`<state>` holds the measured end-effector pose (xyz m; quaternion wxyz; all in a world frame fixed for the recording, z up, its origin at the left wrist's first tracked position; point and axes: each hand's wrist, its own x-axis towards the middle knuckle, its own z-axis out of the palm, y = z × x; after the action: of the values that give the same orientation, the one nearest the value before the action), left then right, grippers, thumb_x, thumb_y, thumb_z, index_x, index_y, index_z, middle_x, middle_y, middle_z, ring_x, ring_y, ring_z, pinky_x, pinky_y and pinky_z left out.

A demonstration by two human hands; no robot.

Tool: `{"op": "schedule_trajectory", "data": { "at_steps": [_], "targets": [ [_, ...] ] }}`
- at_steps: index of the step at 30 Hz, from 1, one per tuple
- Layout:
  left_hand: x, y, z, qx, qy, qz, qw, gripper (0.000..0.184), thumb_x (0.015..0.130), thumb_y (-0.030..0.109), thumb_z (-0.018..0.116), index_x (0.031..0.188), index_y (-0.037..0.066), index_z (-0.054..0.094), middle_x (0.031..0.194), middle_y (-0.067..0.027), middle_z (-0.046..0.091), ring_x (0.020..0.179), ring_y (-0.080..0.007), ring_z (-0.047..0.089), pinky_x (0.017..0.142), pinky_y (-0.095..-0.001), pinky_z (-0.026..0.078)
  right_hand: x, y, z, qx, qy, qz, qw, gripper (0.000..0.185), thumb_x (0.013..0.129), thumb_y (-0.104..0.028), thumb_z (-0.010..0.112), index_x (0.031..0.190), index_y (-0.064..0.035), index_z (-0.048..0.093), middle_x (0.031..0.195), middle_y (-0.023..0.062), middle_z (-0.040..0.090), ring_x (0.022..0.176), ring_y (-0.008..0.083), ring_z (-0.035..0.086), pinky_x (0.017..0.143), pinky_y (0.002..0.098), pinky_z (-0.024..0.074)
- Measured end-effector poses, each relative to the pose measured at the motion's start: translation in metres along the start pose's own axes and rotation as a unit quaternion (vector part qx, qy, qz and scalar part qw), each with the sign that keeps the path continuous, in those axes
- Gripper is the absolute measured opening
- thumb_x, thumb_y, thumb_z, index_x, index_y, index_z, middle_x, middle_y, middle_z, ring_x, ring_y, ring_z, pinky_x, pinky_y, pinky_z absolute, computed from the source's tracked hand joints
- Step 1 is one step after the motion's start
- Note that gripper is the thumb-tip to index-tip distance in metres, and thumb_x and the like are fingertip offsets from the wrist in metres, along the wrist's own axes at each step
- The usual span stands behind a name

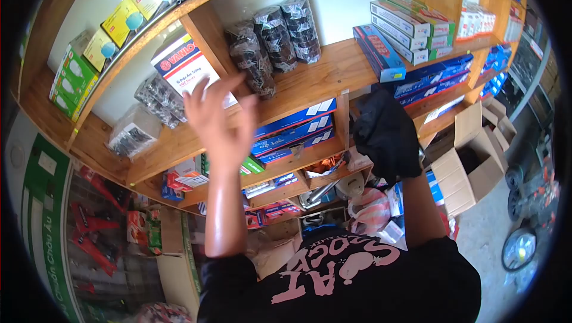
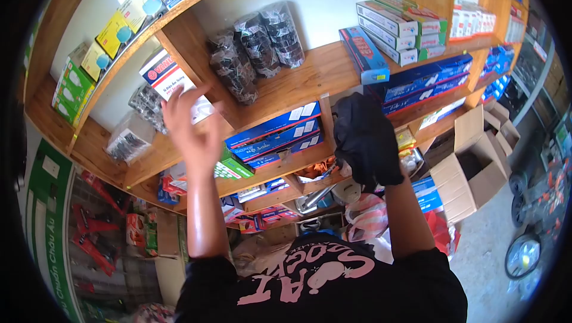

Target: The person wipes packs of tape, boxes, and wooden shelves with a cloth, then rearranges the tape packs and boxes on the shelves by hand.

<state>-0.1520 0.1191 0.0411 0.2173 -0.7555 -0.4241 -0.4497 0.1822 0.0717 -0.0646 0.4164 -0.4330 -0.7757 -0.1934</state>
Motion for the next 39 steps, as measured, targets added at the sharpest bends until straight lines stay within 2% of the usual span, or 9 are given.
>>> {"op": "schedule_trajectory", "data": {
  "at_steps": [6, 11, 14, 19, 25, 28, 33, 35, 39],
  "targets": [
    [0.043, 0.027, 0.069, 0.263, -0.044, -0.022, 0.963, 0.080, 0.089, 0.045, 0.069, 0.151, 0.001, 0.043, 0.159, -0.0143, 0.038, 0.153, -0.0512, 0.004, 0.117, -0.0708, 0.005, 0.067, -0.018, -0.014, -0.228, -0.207, -0.071, 0.949, 0.018, 0.078, -0.023, 0.065, 0.084, -0.0062, 0.068, 0.085, 0.0131, 0.062, 0.091, 0.0321, 0.057, 0.092, 0.0433, 0.0437],
    [0.044, 0.035, 0.069, 0.291, -0.071, -0.069, 0.951, 0.076, 0.085, 0.042, 0.074, 0.146, 0.008, 0.046, 0.153, -0.0084, 0.045, 0.153, -0.0522, 0.001, 0.116, -0.0737, 0.000, 0.110, 0.010, -0.004, 0.224, 0.006, 0.067, 0.972, 0.017, 0.081, -0.016, 0.068, 0.094, -0.0043, 0.072, 0.094, 0.0133, 0.066, 0.095, 0.0305, 0.061, 0.096, 0.0415, 0.0439],
    [0.041, 0.034, 0.072, 0.257, -0.028, -0.036, 0.965, 0.070, 0.081, 0.038, 0.078, 0.138, 0.009, 0.050, 0.150, -0.0096, 0.046, 0.151, -0.0540, 0.008, 0.118, -0.0704, 0.011, 0.129, 0.022, 0.008, 0.423, 0.014, 0.048, 0.905, 0.033, 0.079, -0.009, 0.071, 0.112, -0.0130, 0.074, 0.112, 0.0094, 0.066, 0.109, 0.0321, 0.059, 0.102, 0.0468, 0.0413],
    [0.027, 0.055, 0.080, 0.148, 0.037, -0.032, 0.988, 0.065, 0.074, 0.024, 0.085, 0.128, 0.008, 0.054, 0.160, -0.0200, 0.030, 0.149, -0.0576, 0.014, 0.117, -0.0655, 0.024, 0.114, 0.037, 0.066, 0.138, -0.118, -0.098, 0.978, 0.035, 0.086, -0.024, 0.071, 0.120, -0.0235, 0.073, 0.131, 0.0104, 0.061, 0.124, 0.0353, 0.054, 0.110, 0.0516, 0.0381],
    [0.014, 0.043, 0.117, 0.107, 0.068, -0.083, 0.988, 0.064, 0.082, 0.018, 0.077, 0.135, 0.009, 0.042, 0.127, -0.0180, 0.066, 0.114, -0.0342, 0.067, 0.121, -0.0633, 0.007, 0.111, 0.034, 0.067, 0.224, -0.171, -0.006, 0.960, 0.030, 0.089, -0.024, 0.073, 0.116, -0.0127, 0.065, 0.122, 0.0130, 0.066, 0.107, 0.0380, 0.065, 0.092, 0.0437, 0.0519],
    [0.016, 0.044, 0.121, 0.070, 0.088, -0.082, 0.990, 0.074, 0.081, 0.017, 0.078, 0.143, 0.004, 0.038, 0.126, -0.0178, 0.066, 0.117, -0.0358, 0.065, 0.121, -0.0634, 0.006, 0.102, 0.043, 0.083, 0.429, -0.041, 0.107, 0.896, 0.029, 0.091, -0.017, 0.072, 0.116, -0.0074, 0.062, 0.098, 0.0140, 0.070, 0.092, 0.0358, 0.070, 0.082, 0.0409, 0.0542],
    [0.003, 0.073, 0.095, -0.269, 0.093, -0.180, 0.942, 0.084, 0.086, 0.011, 0.076, 0.153, -0.002, 0.027, 0.136, -0.0190, 0.056, 0.127, -0.0311, 0.056, 0.121, -0.0515, 0.019, 0.108, 0.049, 0.059, 0.714, 0.271, 0.261, 0.591, 0.046, 0.110, -0.040, 0.040, 0.140, -0.0055, 0.048, 0.126, 0.0077, 0.064, 0.111, 0.0211, 0.064, 0.096, 0.0358, 0.0526],
    [0.000, 0.097, 0.082, -0.517, 0.172, -0.236, 0.805, 0.077, 0.092, 0.014, 0.071, 0.153, 0.001, 0.024, 0.134, -0.0147, 0.050, 0.123, -0.0264, 0.055, 0.107, -0.0389, 0.043, 0.107, 0.039, 0.040, 0.724, 0.298, 0.254, 0.568, 0.058, 0.110, -0.049, 0.034, 0.150, -0.0077, 0.039, 0.144, 0.0113, 0.053, 0.130, 0.0260, 0.055, 0.112, 0.0430, 0.0428],
    [-0.007, 0.121, 0.049, -0.660, 0.111, -0.250, 0.699, 0.084, 0.094, 0.022, 0.065, 0.157, 0.008, 0.010, 0.139, -0.0179, 0.044, 0.124, -0.0283, 0.053, 0.107, -0.0420, 0.041, 0.109, 0.008, 0.023, 0.828, 0.146, 0.100, 0.533, 0.058, 0.108, -0.044, 0.043, 0.153, -0.0087, 0.035, 0.149, 0.0109, 0.049, 0.131, 0.0273, 0.053, 0.113, 0.0440, 0.0429]
  ]
}}
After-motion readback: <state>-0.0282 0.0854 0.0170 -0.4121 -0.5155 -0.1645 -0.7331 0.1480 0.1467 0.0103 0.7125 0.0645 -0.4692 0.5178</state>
